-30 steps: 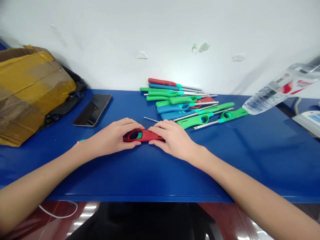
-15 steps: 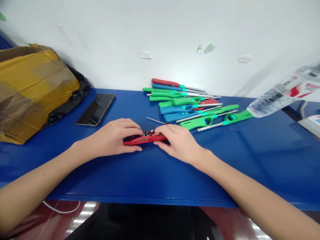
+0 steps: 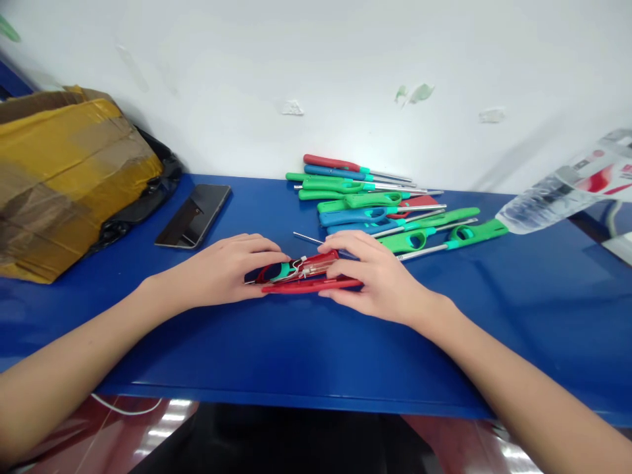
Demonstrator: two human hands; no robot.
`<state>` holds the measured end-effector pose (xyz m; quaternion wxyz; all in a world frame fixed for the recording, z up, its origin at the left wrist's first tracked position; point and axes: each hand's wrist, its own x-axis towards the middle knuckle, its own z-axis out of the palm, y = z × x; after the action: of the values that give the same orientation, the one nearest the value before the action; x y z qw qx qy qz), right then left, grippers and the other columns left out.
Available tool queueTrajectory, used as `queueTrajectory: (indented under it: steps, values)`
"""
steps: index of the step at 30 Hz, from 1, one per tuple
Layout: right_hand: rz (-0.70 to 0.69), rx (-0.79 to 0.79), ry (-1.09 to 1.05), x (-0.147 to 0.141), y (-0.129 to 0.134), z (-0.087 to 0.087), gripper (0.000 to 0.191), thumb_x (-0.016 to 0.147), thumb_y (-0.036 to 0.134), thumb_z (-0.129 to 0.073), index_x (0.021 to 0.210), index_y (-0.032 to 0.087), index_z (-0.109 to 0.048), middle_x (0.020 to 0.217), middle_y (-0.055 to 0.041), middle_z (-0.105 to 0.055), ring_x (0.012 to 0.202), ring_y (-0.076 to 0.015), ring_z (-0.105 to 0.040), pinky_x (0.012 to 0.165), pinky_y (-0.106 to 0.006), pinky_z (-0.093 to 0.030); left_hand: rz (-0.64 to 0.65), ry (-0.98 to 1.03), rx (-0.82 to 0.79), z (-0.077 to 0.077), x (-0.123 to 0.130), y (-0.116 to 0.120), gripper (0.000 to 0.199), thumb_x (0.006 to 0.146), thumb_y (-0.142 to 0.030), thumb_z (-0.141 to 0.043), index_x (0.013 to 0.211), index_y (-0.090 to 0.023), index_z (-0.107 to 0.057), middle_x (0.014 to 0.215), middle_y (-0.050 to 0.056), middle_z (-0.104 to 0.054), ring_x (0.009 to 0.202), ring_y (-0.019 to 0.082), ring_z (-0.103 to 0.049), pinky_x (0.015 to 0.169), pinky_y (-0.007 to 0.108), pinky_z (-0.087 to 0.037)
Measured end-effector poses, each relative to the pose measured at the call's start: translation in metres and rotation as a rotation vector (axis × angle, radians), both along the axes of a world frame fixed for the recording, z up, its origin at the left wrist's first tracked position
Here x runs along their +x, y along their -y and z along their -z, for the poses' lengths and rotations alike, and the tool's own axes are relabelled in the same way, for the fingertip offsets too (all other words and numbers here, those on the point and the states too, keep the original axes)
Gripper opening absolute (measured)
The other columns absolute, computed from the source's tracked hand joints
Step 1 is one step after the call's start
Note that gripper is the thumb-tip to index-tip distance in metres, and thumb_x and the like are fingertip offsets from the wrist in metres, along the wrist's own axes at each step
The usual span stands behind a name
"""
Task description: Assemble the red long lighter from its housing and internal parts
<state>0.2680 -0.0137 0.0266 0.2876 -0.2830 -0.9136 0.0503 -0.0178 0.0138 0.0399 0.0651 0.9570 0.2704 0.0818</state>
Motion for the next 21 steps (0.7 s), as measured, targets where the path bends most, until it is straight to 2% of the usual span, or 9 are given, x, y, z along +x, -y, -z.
queueTrajectory:
  steps: [3,5,8,14,21]
  values:
    - [-0.062,-0.013,0.027,0.012,0.002,-0.002,0.012,0.083,0.033,-0.074,0.082,0.022,-0.068,0.122,-0.0118,-0.065,0.120,-0.0317,-0.058,0.100,-0.050,-0.049,-0.003,0.000,-0.015,0.001,0.000,-0.001,0.038,0.093,-0.037,-0.059,0.125,-0.017,-0.062,0.121,0.011,-0.064,0.104,0.025,-0.061,0.092,0.037,-0.048]
    - [-0.060,0.064,0.069,0.018,0.003,0.000,0.006,0.086,0.027,-0.069,0.091,0.024,-0.071,0.125,-0.0110,-0.064,0.122,-0.0315,-0.057,0.099,-0.052,-0.049,-0.003,0.005,-0.021,0.002,-0.001,-0.001,0.038,0.093,-0.040,-0.059,0.124,-0.017,-0.062,0.121,0.011,-0.064,0.105,0.025,-0.061,0.093,0.037,-0.048]
    - [-0.027,0.102,0.093,0.020,0.004,0.006,0.015,0.089,0.022,-0.064,0.100,0.026,-0.073,0.125,-0.0103,-0.065,0.123,-0.0306,-0.056,0.099,-0.053,-0.050,-0.007,0.011,-0.027,0.003,-0.001,-0.002,0.038,0.094,-0.041,-0.058,0.124,-0.018,-0.063,0.121,0.011,-0.064,0.105,0.025,-0.061,0.093,0.037,-0.049]
    - [-0.038,-0.010,0.100,0.010,0.006,0.009,0.024,0.086,0.030,-0.068,0.109,0.023,-0.071,0.121,-0.0101,-0.068,0.119,-0.0283,-0.059,0.104,-0.051,-0.049,-0.012,0.023,-0.017,0.006,-0.002,-0.006,0.038,0.096,-0.038,-0.054,0.128,-0.019,-0.061,0.121,0.011,-0.064,0.107,0.025,-0.060,0.093,0.037,-0.049]
    - [-0.010,-0.043,0.075,0.014,0.005,0.003,0.023,0.085,0.031,-0.069,0.107,0.024,-0.071,0.113,-0.0080,-0.070,0.113,-0.0273,-0.063,0.101,-0.048,-0.051,-0.021,0.035,-0.012,0.006,-0.003,-0.008,0.036,0.096,-0.034,-0.053,0.128,-0.019,-0.061,0.124,0.011,-0.063,0.109,0.025,-0.059,0.094,0.038,-0.049]
